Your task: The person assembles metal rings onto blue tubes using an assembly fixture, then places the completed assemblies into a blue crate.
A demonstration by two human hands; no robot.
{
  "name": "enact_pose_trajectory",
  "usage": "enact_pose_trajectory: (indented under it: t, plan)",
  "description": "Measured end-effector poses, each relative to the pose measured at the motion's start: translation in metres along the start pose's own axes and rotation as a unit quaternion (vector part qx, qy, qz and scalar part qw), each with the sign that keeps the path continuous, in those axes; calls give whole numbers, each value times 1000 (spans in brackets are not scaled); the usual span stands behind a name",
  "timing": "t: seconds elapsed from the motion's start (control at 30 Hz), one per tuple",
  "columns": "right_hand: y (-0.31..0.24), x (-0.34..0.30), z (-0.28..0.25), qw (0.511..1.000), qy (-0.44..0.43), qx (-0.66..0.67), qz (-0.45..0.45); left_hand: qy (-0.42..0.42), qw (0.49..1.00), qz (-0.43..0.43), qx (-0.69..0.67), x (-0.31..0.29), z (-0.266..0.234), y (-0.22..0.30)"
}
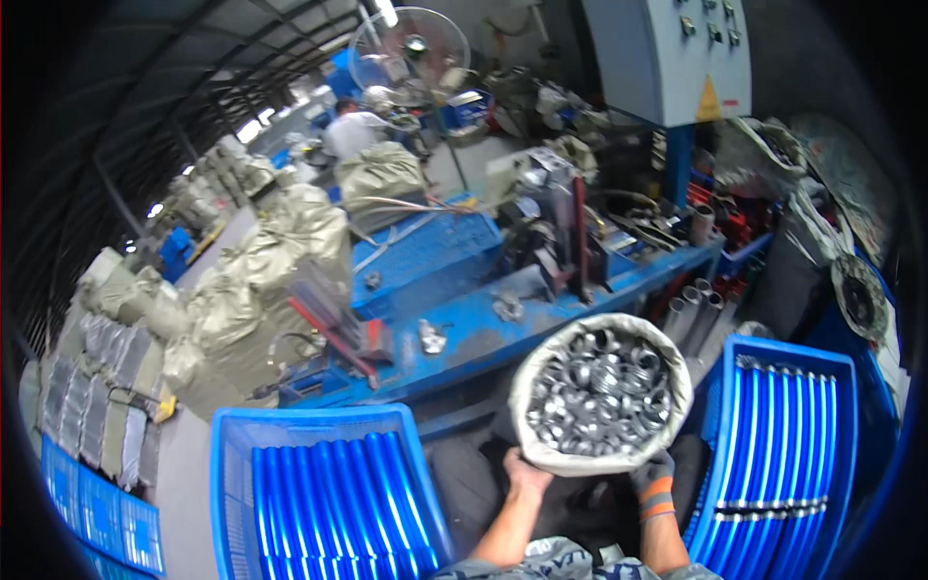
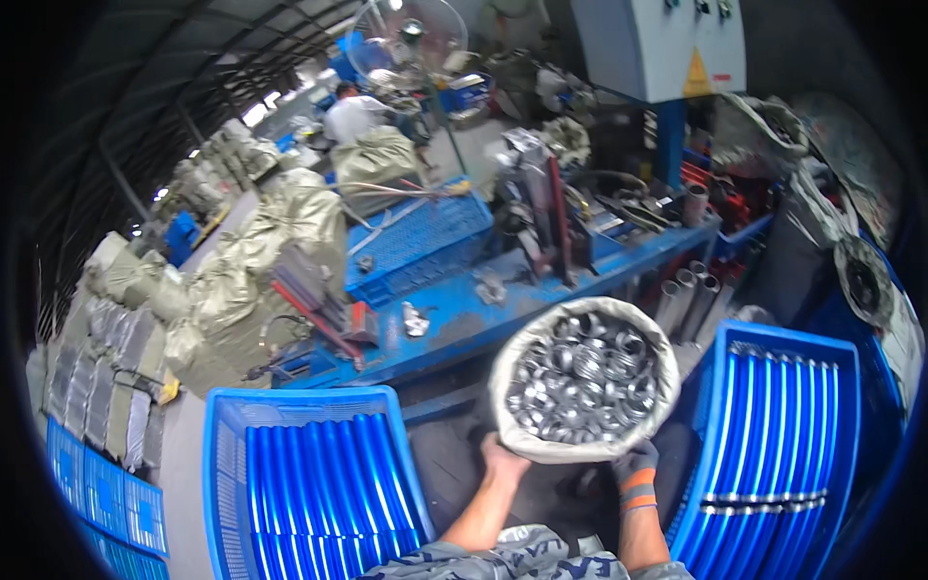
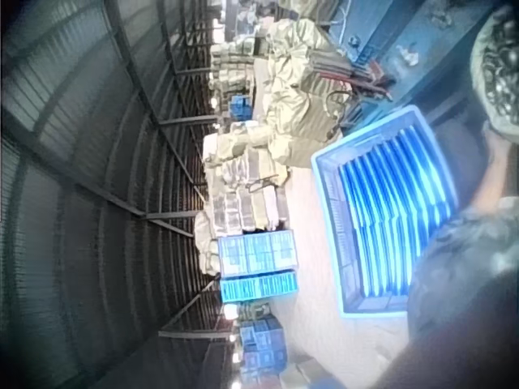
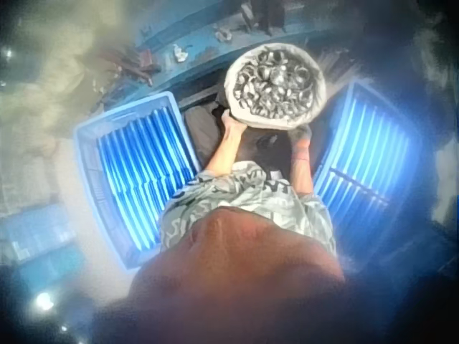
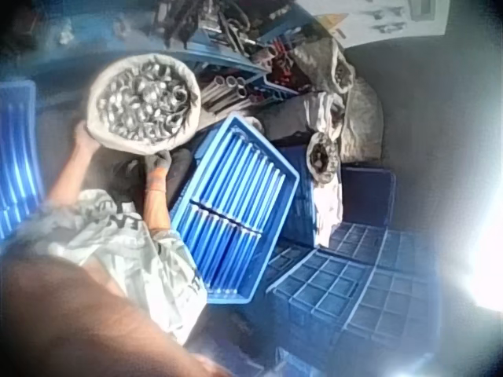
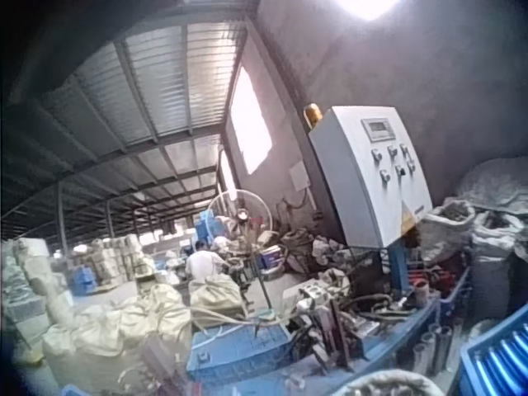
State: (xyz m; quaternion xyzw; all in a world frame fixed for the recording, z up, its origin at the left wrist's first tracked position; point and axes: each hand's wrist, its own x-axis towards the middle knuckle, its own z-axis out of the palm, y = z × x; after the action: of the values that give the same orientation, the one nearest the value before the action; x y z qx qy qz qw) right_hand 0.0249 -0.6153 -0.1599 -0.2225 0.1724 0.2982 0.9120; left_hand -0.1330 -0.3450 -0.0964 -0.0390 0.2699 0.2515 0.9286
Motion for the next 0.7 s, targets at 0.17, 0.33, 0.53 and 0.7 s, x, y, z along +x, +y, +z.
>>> enact_pose_trajectory:
  t: [0.17,0.33,0.53,0.7]
  plan:
    - [-27,-20,29,947,117,-291,-76,84,935,181,293,24,-36,100]
    - [-69,42,137,682,107,-585,-426,64,674,325,660,99,30,95]
    - [-104,88,171,528,182,-776,-293,169,434,294,834,112,73,51]
    - [-111,104,167,559,167,-776,-240,187,298,292,890,118,68,56]
